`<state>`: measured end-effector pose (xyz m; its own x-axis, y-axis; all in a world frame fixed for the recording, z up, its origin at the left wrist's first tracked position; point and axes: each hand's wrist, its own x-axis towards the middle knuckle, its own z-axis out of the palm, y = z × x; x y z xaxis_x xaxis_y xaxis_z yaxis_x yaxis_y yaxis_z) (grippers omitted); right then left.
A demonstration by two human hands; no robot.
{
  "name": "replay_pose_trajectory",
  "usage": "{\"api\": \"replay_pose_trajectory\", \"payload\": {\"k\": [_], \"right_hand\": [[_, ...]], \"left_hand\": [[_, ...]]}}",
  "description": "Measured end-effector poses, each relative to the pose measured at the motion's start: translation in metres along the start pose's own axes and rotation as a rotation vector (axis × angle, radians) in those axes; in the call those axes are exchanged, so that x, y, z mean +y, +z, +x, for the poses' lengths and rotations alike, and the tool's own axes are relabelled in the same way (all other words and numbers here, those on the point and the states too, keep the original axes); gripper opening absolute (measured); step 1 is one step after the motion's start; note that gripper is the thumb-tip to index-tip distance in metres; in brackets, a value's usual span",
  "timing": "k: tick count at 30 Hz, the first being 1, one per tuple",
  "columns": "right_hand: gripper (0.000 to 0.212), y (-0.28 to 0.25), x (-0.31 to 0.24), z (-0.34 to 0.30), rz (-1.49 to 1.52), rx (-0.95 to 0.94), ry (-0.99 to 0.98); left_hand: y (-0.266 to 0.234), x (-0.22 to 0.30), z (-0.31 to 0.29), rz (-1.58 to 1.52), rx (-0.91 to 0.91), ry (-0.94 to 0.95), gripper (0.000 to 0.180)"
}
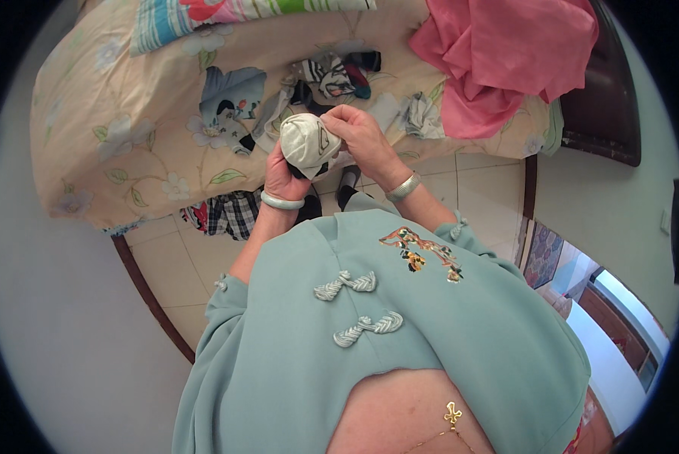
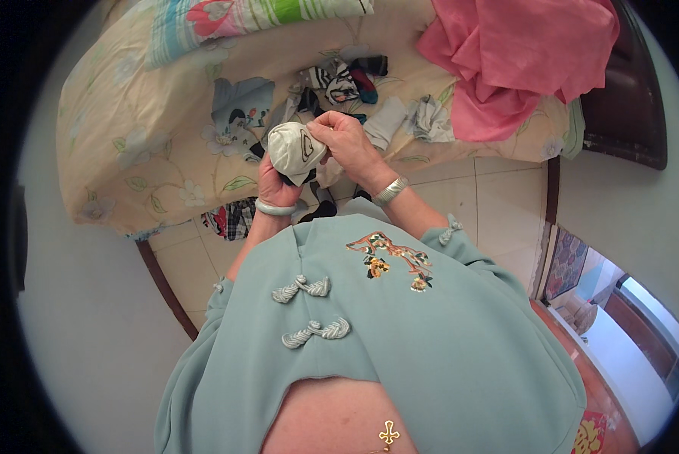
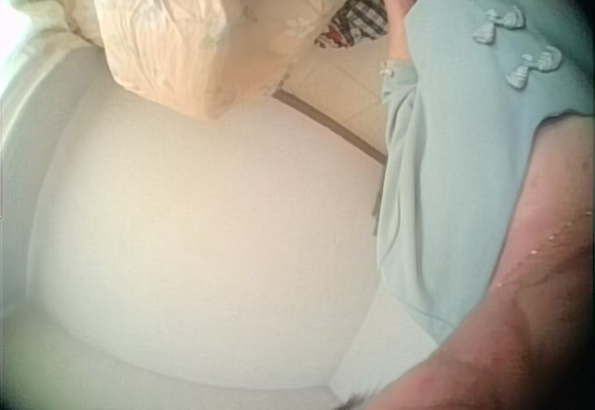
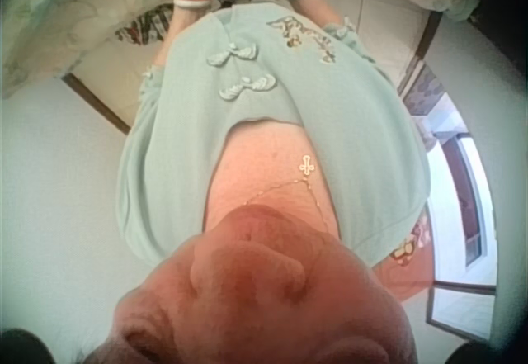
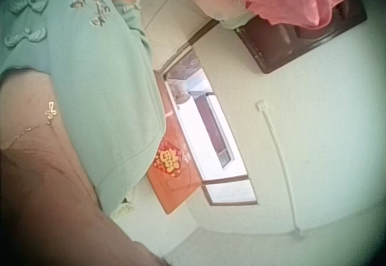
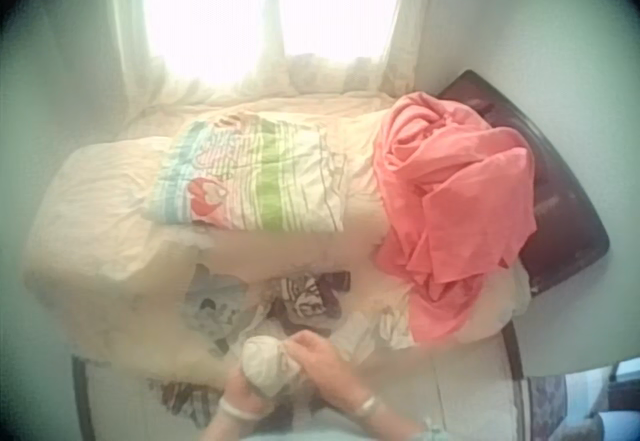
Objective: The person folds several small clothing items, including socks and underwear, on a bed. The person picks up each item, turns it inside out or smooths it, and folds it into a compact shape before placing it on the bed.
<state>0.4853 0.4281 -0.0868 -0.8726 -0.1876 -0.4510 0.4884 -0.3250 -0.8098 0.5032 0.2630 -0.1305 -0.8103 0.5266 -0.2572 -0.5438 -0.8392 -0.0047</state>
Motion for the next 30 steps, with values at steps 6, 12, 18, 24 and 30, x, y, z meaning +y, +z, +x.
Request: {"api": "replay_pose_trajectory", "payload": {"k": [6, 12, 18, 24, 30], "right_hand": [[0.018, -0.01, 0.032, 0.015, -0.367, 0.048, -0.341], [0.035, -0.01, 0.042, -0.006, -0.887, -0.311, -0.35], [0.038, -0.027, 0.03, 0.002, 0.384, -0.106, 0.126], [0.033, -0.035, 0.003, 0.007, 0.037, -0.101, 0.037], [0.022, -0.024, -0.008, 0.006, 0.005, 0.076, -0.198]], "left_hand": [[0.003, -0.002, 0.002, -0.005, 0.03, -0.113, 0.046], [0.042, -0.01, -0.005, -0.021, -0.229, -0.252, 0.048], [0.029, -0.003, 0.011, 0.181, 0.082, -0.098, 0.045], [0.028, -0.005, 0.015, 0.439, 0.158, -0.099, 0.046], [0.039, -0.012, 0.012, 0.654, 0.228, 0.024, 0.044]]}}
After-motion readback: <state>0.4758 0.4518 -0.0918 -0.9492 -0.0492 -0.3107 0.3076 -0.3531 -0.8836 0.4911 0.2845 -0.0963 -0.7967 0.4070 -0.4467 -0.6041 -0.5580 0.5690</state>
